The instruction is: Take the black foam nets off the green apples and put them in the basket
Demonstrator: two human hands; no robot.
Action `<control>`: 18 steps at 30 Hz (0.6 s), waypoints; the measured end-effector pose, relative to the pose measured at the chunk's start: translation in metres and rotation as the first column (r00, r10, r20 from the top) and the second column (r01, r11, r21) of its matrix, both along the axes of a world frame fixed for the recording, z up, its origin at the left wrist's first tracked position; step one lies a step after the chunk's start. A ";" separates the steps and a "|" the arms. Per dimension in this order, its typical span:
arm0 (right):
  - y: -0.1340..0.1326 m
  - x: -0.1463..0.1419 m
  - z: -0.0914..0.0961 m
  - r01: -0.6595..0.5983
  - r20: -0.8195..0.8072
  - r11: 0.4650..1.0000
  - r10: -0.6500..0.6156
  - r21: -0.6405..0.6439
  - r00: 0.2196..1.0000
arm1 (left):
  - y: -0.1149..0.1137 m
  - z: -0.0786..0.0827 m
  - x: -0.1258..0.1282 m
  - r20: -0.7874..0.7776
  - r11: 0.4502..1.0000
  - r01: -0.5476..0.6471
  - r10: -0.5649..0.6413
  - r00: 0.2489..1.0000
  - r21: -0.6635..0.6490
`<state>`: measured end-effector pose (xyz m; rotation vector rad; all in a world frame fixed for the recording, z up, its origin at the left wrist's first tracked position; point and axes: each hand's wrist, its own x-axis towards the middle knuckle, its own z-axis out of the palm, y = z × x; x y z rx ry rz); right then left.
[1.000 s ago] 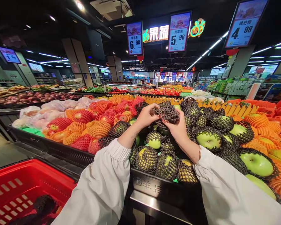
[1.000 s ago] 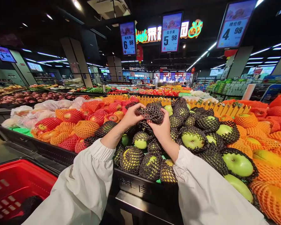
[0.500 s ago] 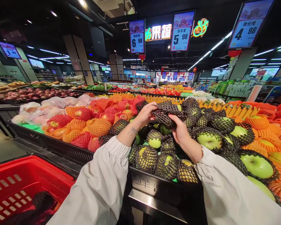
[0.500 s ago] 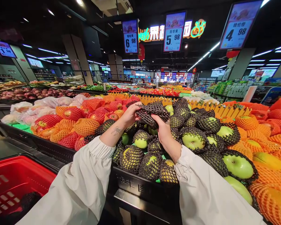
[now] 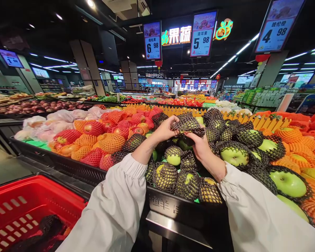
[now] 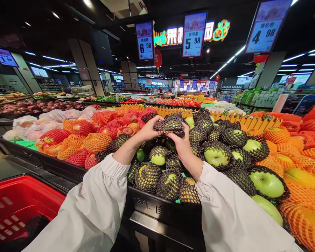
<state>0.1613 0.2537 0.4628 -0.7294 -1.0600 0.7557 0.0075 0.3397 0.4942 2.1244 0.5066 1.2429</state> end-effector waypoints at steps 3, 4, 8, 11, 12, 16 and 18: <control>0.005 0.004 -0.002 0.029 0.108 0.999 -0.031 0.017 0.994 | 0.006 -0.006 -0.002 -0.082 0.982 -0.156 0.166 0.983 0.110; 0.007 0.005 -0.002 0.025 0.162 0.999 -0.028 0.023 0.986 | 0.008 -0.006 -0.002 -0.047 0.969 -0.216 0.223 0.974 0.118; 0.008 0.005 -0.001 -0.010 0.306 1.000 0.008 0.008 0.952 | 0.011 -0.004 0.001 0.155 0.967 -0.216 0.236 0.959 -0.132; 0.003 0.002 0.002 -0.041 0.321 0.999 0.048 -0.028 0.946 | 0.007 -0.002 0.005 0.290 0.930 0.052 0.060 0.955 -0.364; 0.001 0.002 0.003 -0.050 0.304 0.998 0.059 -0.037 0.951 | 0.005 -0.001 0.006 0.343 0.905 0.134 0.015 0.939 -0.405; -0.003 0.003 0.006 -0.011 0.202 1.000 0.017 -0.029 0.979 | 0.000 0.000 0.004 0.447 0.847 0.245 -0.009 0.894 -0.472; -0.003 0.004 0.006 0.046 0.181 0.999 -0.047 0.013 0.982 | 0.001 0.000 0.002 0.351 0.864 0.179 -0.003 0.936 -0.471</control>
